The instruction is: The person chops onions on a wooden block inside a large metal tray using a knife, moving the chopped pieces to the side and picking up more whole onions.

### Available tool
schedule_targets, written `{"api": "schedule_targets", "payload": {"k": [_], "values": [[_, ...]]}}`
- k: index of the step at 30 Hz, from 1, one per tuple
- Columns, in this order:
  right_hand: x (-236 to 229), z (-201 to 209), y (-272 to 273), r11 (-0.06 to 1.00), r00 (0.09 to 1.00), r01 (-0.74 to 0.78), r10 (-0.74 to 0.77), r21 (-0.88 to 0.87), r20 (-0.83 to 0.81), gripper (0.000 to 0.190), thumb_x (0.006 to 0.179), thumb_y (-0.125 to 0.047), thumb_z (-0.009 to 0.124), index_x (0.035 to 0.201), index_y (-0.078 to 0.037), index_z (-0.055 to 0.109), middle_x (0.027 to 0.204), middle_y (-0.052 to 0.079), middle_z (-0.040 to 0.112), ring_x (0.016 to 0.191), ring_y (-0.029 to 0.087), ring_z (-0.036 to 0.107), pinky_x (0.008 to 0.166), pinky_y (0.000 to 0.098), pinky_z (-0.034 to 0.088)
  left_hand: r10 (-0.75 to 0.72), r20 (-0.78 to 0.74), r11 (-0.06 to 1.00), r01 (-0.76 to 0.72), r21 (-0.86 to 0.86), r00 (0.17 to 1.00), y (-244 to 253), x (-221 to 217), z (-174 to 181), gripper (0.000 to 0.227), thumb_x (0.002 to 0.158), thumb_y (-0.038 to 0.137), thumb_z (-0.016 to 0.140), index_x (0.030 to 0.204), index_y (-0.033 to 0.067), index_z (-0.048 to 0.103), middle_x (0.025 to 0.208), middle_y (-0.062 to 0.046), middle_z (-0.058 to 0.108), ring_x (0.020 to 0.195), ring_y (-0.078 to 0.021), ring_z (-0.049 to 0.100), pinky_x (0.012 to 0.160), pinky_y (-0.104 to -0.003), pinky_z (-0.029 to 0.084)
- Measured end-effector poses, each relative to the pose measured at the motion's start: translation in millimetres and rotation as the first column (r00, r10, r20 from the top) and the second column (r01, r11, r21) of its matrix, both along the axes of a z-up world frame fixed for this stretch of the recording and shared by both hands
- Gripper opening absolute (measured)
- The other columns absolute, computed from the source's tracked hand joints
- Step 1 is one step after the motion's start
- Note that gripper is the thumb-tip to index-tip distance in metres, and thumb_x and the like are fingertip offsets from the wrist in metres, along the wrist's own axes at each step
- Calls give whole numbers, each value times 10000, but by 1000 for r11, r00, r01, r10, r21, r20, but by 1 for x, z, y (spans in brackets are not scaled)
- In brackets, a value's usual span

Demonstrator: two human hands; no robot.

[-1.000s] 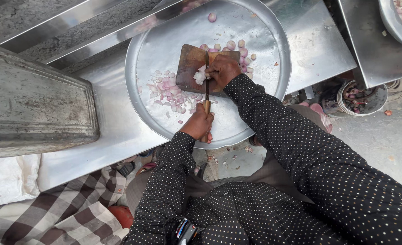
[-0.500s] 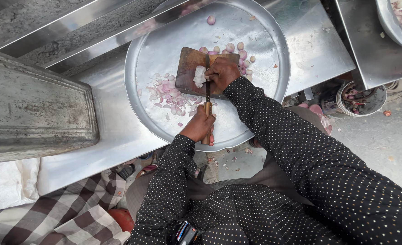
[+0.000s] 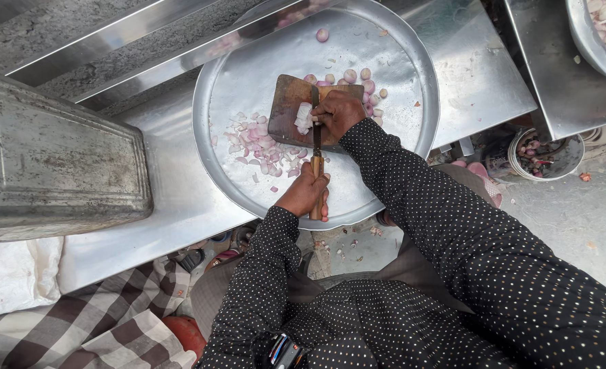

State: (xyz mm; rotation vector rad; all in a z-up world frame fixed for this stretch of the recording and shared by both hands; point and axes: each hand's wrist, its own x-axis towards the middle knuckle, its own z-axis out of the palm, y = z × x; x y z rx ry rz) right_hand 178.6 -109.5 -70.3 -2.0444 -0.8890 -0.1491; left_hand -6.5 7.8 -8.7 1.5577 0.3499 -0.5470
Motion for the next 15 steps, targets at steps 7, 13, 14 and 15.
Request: {"api": "schedule_targets", "payload": {"k": [7,13,14,15], "values": [[1,2,4,992,987,-89,100,-87,126,193,801,-65,817,989,-105,804,969,69,747,920,253,708,841,365,577,123,34,985,-126,115,992,10,-10,2,277,1045,215,496,1151,7,346,681,-109,557,423,-200,588,380,-375,542],[4,0,6,971,969,-114,155,-211,190,283,810,-11,726,1055,-122,813,1018,66,746,1012,263,688,928,369,553,138,87,898,-162,409,987,8,-14,15,273,1036,204,483,1121,-1,324,711,-190,639,417,-239,633,363,-375,545],[6,1,5,968,971,-119,160,-220,178,289,795,-10,734,1053,-115,812,1002,69,744,1001,268,684,921,372,551,108,92,895,-137,424,990,6,-12,17,290,1041,211,484,1119,-16,323,721,-206,650,422,-238,646,367,-369,555],[4,1,5,965,972,-131,170,-228,160,297,780,-9,743,1051,-109,810,986,72,742,990,272,681,913,374,549,82,92,891,-114,440,992,3,-13,18,307,1047,218,486,1118,-31,321,732,-223,662,427,-237,658,372,-363,564]]}}
